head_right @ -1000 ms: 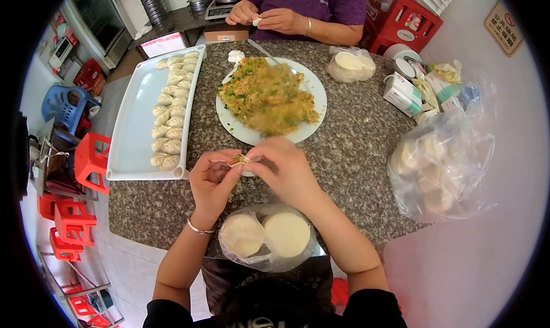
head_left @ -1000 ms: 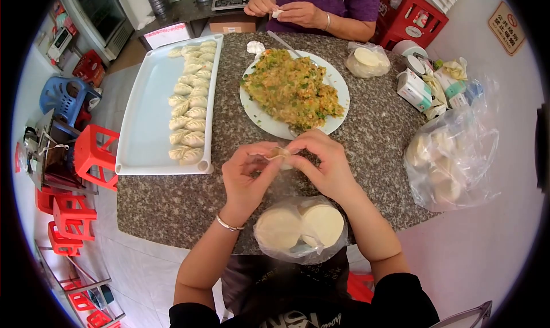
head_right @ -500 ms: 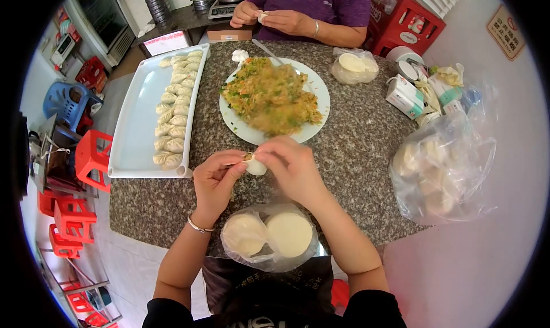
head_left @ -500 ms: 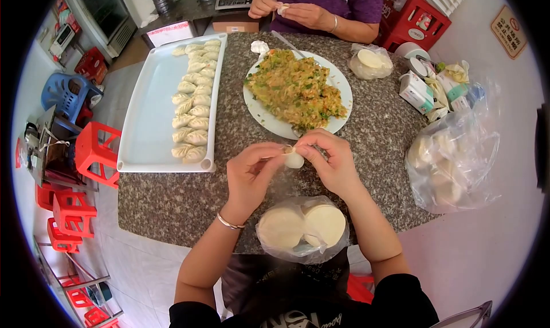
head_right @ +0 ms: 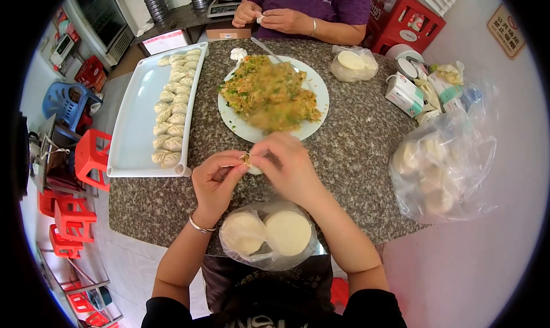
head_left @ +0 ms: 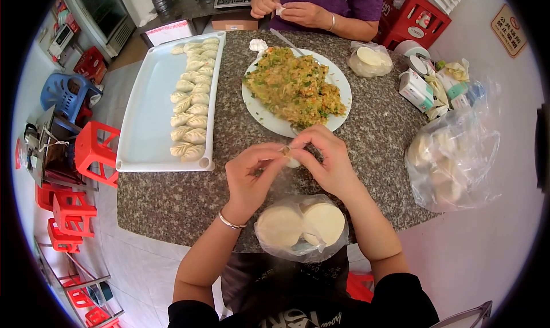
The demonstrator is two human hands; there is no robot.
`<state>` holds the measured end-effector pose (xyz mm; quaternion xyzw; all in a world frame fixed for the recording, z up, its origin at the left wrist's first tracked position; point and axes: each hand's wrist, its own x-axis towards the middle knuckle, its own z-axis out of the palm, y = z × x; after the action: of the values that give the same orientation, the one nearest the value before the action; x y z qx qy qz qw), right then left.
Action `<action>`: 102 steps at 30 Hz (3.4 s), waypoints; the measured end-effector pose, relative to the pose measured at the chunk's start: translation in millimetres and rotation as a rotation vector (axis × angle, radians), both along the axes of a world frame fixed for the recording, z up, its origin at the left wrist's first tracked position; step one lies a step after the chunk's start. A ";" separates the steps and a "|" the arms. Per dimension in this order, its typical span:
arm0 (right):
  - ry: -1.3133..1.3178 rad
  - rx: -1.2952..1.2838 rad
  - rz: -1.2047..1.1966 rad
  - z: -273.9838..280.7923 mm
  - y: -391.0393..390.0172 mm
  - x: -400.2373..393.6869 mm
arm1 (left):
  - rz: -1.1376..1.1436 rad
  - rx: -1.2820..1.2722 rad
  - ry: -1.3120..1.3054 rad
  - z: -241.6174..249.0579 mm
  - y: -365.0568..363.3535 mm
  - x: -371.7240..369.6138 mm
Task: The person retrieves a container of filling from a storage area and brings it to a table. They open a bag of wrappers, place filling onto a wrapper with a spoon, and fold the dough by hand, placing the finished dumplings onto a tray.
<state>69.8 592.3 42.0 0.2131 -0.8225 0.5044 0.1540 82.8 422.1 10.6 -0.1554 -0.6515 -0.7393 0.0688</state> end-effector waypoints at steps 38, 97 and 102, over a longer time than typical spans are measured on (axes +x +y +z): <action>-0.127 -0.044 -0.011 1.3 -0.2 4.5 | 0.026 -0.041 0.026 4.2 2.8 2.0; -0.264 -0.158 -0.057 -3.2 -9.2 5.8 | -0.274 0.309 -0.442 -2.2 0.2 -3.8; -0.261 -0.170 -0.027 -11.3 -4.0 3.6 | -0.354 0.392 -0.493 -1.4 -2.9 -6.6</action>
<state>73.4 588.3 30.7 0.1211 -0.7927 0.5934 0.0700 76.3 419.3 9.3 -0.0664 -0.4572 -0.8661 -0.1910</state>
